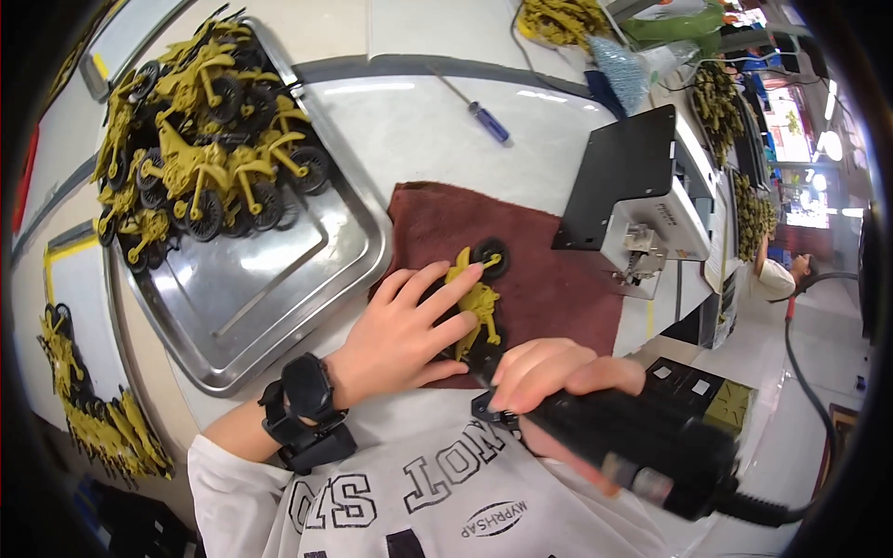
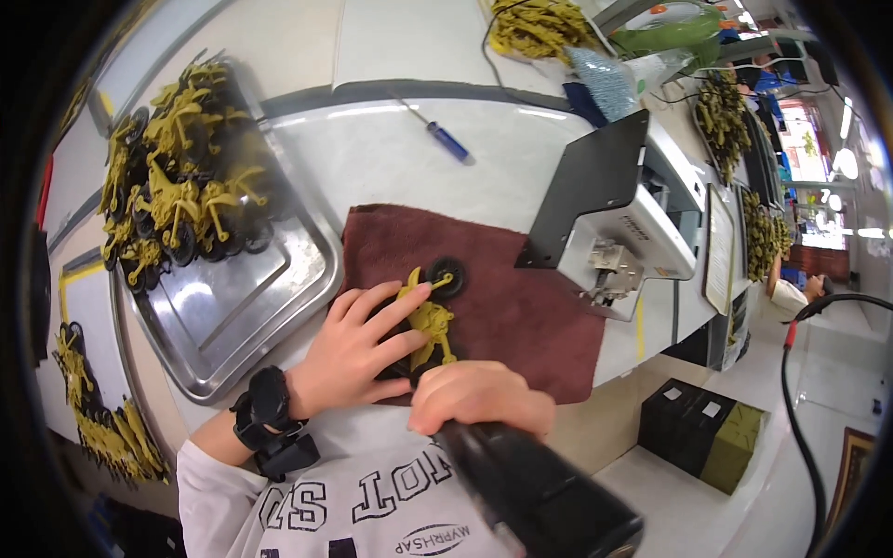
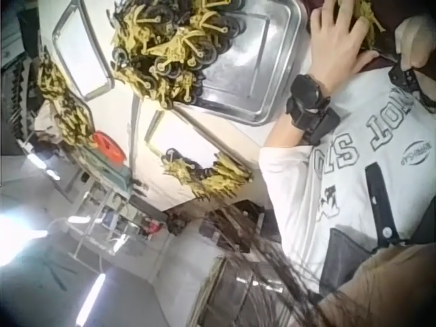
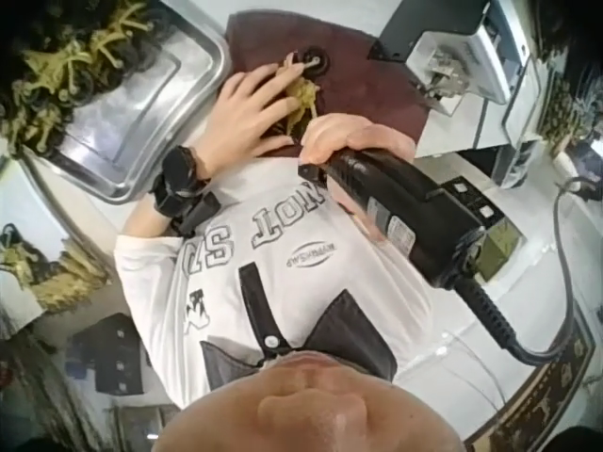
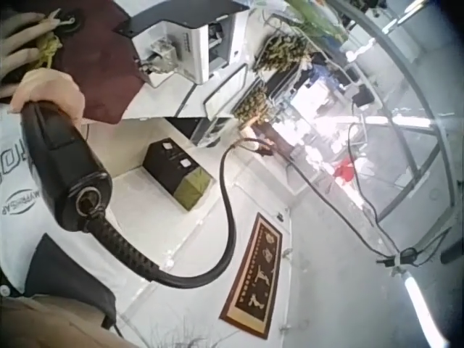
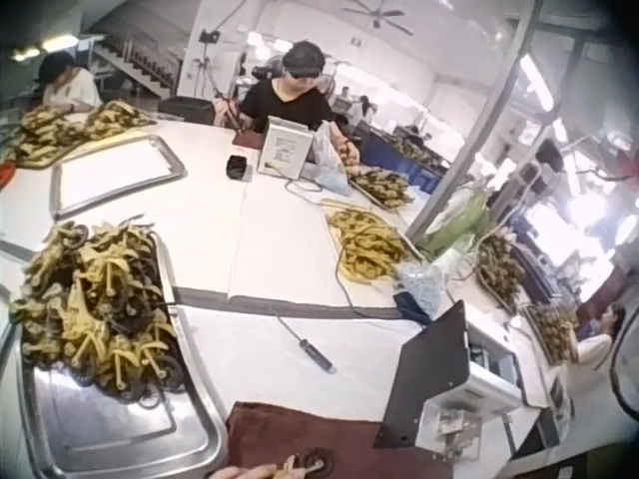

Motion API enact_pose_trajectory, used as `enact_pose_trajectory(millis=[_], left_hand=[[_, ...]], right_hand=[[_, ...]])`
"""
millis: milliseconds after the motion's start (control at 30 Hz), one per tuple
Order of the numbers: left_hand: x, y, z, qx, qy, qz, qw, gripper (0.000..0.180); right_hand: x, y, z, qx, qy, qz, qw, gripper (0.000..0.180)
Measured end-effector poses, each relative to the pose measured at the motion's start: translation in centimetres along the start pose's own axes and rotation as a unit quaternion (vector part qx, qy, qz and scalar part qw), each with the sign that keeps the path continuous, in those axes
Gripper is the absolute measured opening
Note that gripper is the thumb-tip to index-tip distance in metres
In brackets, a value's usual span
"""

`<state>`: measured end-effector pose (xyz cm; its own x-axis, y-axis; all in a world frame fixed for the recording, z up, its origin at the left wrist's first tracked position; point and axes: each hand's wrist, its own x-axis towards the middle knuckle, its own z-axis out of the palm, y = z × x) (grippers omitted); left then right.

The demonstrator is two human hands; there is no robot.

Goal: Assembling small yellow toy motorcycles using an electric screwdriver and other tools at a factory workbench.

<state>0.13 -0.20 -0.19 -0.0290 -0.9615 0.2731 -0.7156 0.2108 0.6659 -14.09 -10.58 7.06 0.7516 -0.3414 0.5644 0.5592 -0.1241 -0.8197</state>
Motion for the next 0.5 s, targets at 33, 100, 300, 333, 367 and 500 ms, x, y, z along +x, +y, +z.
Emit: enact_pose_trajectory(millis=[33, 100, 300, 333, 367, 500], left_hand=[[0.0, 0.2, -0.1, 0.004, -0.006, -0.006, 1.0, 0.053], [0.2, 0.3, 0.1, 0.02, -0.008, 0.002, 1.0, 0.053], [0.2, 0.4, 0.0, 0.043, -0.015, -0.005, 0.999, 0.049], [0.4, 0.6, -0.1, 0.042, -0.012, 0.001, 0.999, 0.049], [0.4, 0.7, -0.2, 0.044, -0.014, 0.005, 0.999, 0.049], [0.4, 0.5, 0.2, 0.039, -0.009, 0.007, 0.999, 0.05]], right_hand=[[0.3, -0.3, 0.0, -0.013, -0.034, 0.007, 0.999, 0.074], [0.9, -1.0, 1.5, 0.0, 0.088, 0.053, 0.995, 0.016], [0.3, -4.5, -1.7, -0.086, 0.15, -0.061, 0.983, 0.053], [0.2, -6.0, -2.3, -0.108, 0.155, -0.096, 0.977, 0.063], [0.7, -6.9, -3.8, -0.157, 0.221, -0.162, 0.949, 0.076], [3.9, -7.5, -9.3, -0.305, 0.406, -0.194, 0.839, 0.107]])
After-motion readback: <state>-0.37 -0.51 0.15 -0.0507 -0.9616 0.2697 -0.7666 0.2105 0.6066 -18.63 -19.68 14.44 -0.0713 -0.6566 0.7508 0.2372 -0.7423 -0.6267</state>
